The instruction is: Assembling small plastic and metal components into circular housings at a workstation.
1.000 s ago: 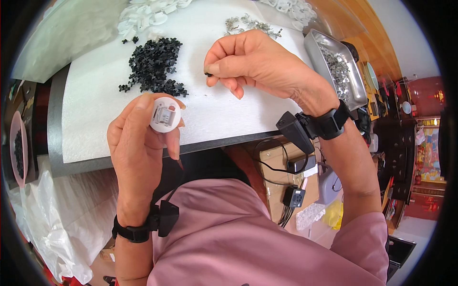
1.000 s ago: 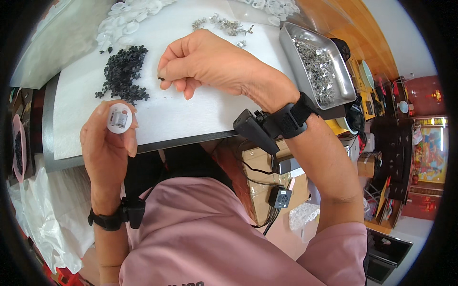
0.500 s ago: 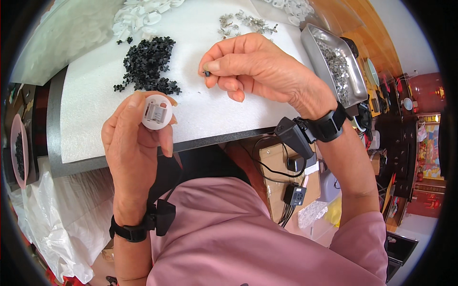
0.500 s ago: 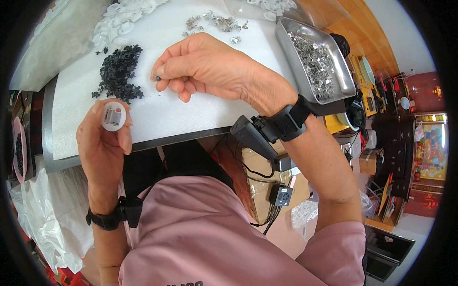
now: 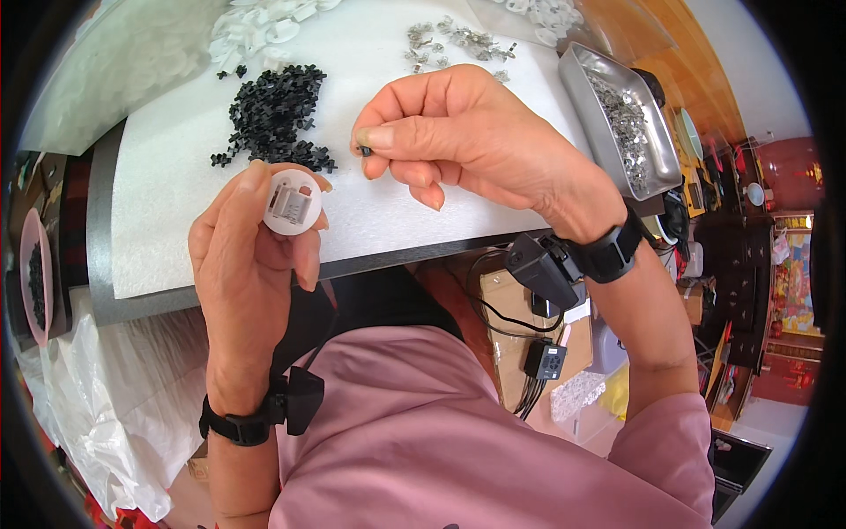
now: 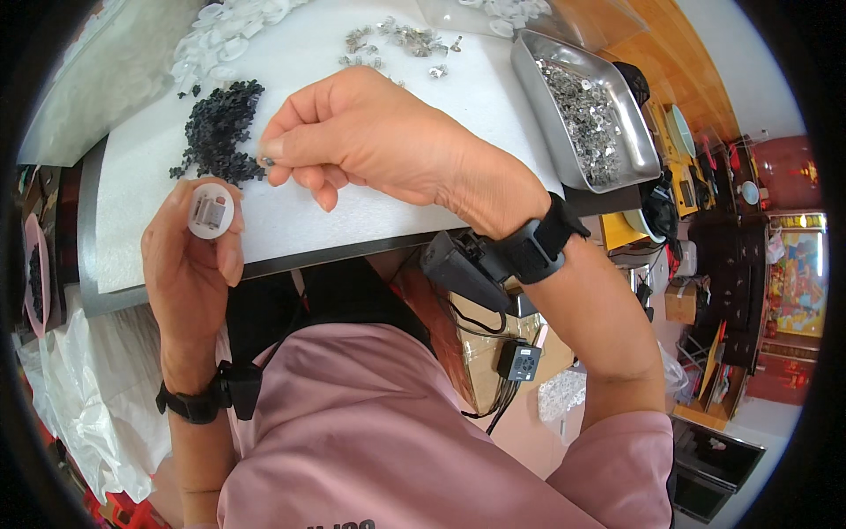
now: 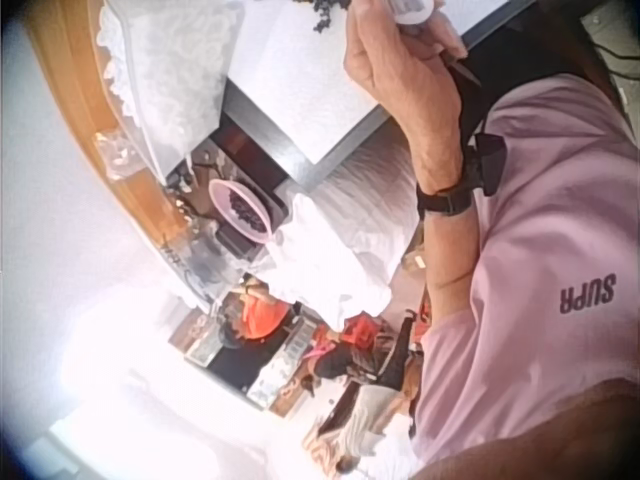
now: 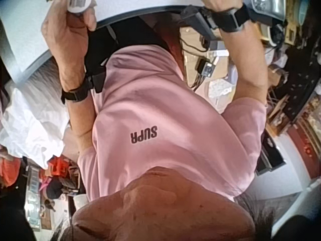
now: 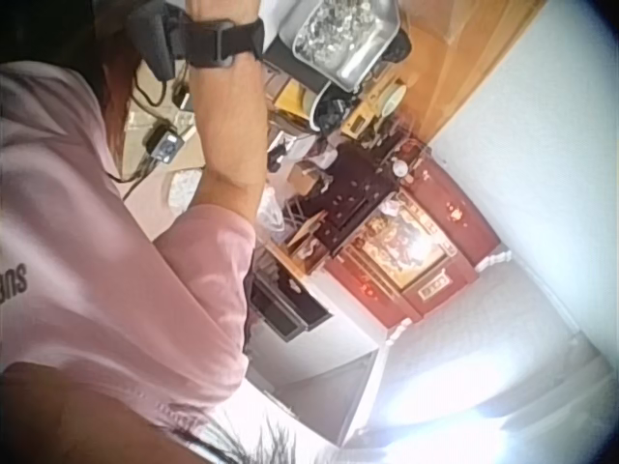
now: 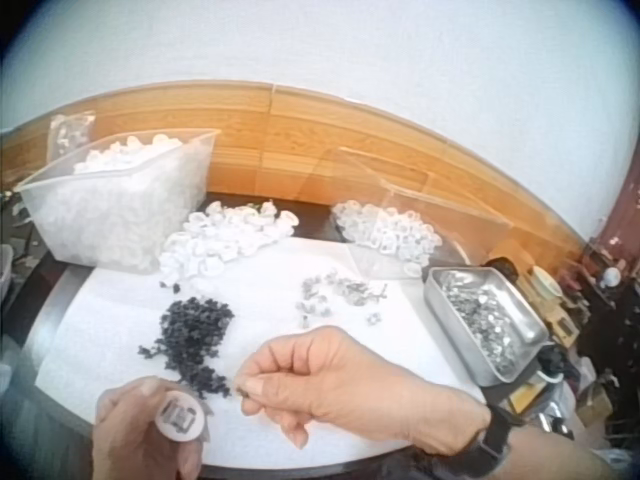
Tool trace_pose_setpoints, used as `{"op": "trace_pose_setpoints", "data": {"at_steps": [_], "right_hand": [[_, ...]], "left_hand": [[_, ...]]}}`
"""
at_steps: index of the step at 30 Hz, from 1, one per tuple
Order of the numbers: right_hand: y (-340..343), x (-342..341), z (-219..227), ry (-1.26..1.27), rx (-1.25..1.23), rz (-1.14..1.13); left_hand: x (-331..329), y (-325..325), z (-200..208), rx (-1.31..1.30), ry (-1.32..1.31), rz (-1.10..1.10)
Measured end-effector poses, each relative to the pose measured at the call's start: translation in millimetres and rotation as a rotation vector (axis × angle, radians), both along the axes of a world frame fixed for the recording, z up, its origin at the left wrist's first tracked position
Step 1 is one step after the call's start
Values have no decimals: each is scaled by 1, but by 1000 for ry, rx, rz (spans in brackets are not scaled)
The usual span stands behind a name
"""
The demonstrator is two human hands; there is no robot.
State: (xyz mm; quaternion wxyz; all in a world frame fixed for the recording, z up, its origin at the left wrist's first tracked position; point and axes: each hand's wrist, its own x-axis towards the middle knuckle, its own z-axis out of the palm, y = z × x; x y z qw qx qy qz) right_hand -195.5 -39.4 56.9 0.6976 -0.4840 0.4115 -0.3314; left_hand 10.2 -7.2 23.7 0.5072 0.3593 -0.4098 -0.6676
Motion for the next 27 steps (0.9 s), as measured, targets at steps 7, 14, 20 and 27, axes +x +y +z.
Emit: {"op": "trace_pose_setpoints", "data": {"at_steps": [7, 14, 20, 27], "right_hand": [[2, 28, 10, 163, -282, 18], [1, 47, -2, 100, -431, -15], [6, 60, -11, -60, -387, -63], [6, 63, -16, -67, -358, -95]], "left_hand": [[3, -1, 6, 38, -120, -10], [3, -3, 7, 159, 39, -13], [4, -6, 8, 204, 97, 8], [3, -6, 5, 196, 96, 33]]}}
